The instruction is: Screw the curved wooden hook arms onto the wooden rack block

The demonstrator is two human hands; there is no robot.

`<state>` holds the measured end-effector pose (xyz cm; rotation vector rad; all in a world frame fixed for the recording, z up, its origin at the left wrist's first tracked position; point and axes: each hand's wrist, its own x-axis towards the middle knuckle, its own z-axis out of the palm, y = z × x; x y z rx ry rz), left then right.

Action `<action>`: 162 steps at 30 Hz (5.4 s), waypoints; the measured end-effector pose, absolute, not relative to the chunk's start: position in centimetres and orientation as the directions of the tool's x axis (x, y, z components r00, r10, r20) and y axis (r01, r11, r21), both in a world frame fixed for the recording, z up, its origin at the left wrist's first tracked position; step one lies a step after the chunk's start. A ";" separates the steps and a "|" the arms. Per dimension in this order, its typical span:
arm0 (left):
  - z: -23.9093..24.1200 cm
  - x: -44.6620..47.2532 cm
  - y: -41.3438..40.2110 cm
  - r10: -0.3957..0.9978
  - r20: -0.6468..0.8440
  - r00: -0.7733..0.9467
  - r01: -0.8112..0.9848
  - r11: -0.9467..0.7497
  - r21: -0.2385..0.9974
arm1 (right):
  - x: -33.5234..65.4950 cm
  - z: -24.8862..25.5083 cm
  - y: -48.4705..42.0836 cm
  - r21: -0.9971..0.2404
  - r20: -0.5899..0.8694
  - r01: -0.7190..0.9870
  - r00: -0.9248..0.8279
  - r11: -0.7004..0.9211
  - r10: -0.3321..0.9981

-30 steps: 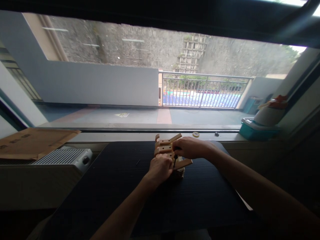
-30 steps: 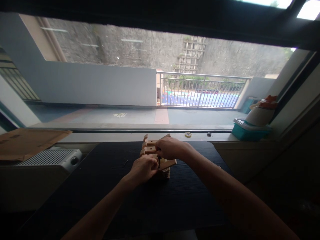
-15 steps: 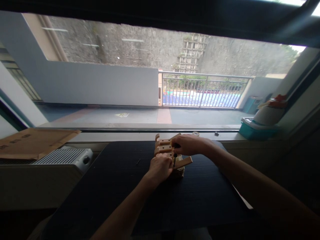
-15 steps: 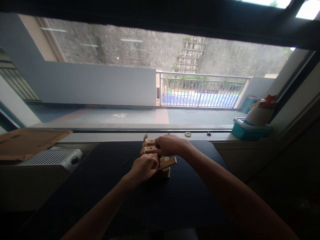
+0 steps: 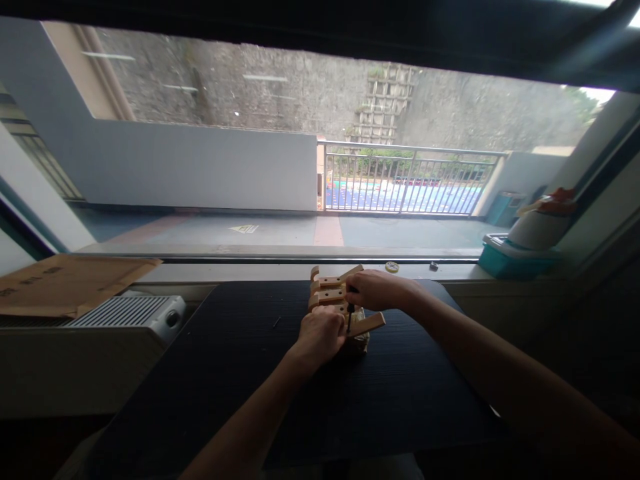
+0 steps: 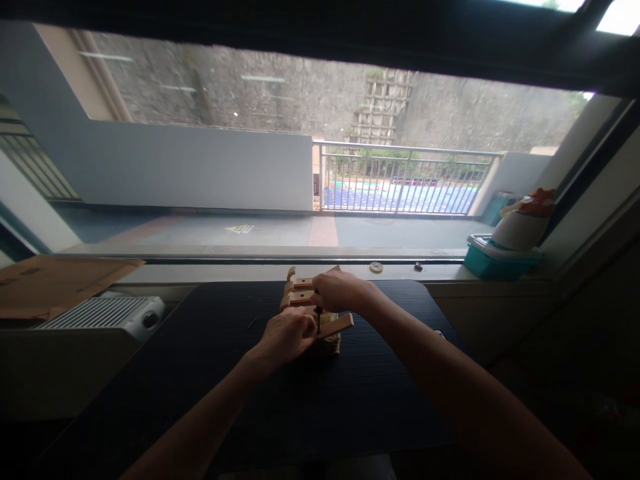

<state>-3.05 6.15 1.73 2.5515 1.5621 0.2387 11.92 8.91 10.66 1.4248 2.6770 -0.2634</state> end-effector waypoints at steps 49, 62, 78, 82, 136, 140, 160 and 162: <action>1.9 -2.8 7.4 0.889 -0.025 0.457 0.875 -0.445 0.190 | 15.5 9.4 5.9 -0.192 -0.098 0.838 -0.535 0.511 0.839; 0.7 -3.0 8.1 0.864 0.033 0.503 0.845 -0.499 0.194 | 13.3 10.2 6.7 -0.181 -0.135 0.775 -0.629 0.605 0.766; 0.8 -3.2 7.7 0.850 0.080 0.521 0.824 -0.525 0.212 | 11.4 10.1 7.8 0.047 -0.178 0.848 -0.514 0.529 0.839; 1.0 -3.2 7.6 0.857 0.079 0.509 0.833 -0.513 0.209 | 12.1 11.3 7.5 0.009 -0.196 0.849 -0.517 0.529 0.833; 1.1 -3.2 7.5 0.859 0.052 0.509 0.839 -0.509 0.192 | 13.2 11.2 7.3 -0.080 -0.155 0.825 -0.565 0.560 0.810; 1.3 -3.2 7.3 0.860 0.047 0.509 0.841 -0.508 0.188 | 13.2 11.7 7.0 -0.072 -0.150 0.807 -0.589 0.586 0.794; 0.8 -3.3 7.3 0.865 0.073 0.497 0.844 -0.501 0.191 | 12.9 11.6 7.3 -0.056 -0.146 0.806 -0.590 0.589 0.794; 0.7 -3.2 7.4 0.864 0.075 0.498 0.843 -0.503 0.190 | 12.7 11.5 7.3 -0.058 -0.147 0.804 -0.593 0.591 0.792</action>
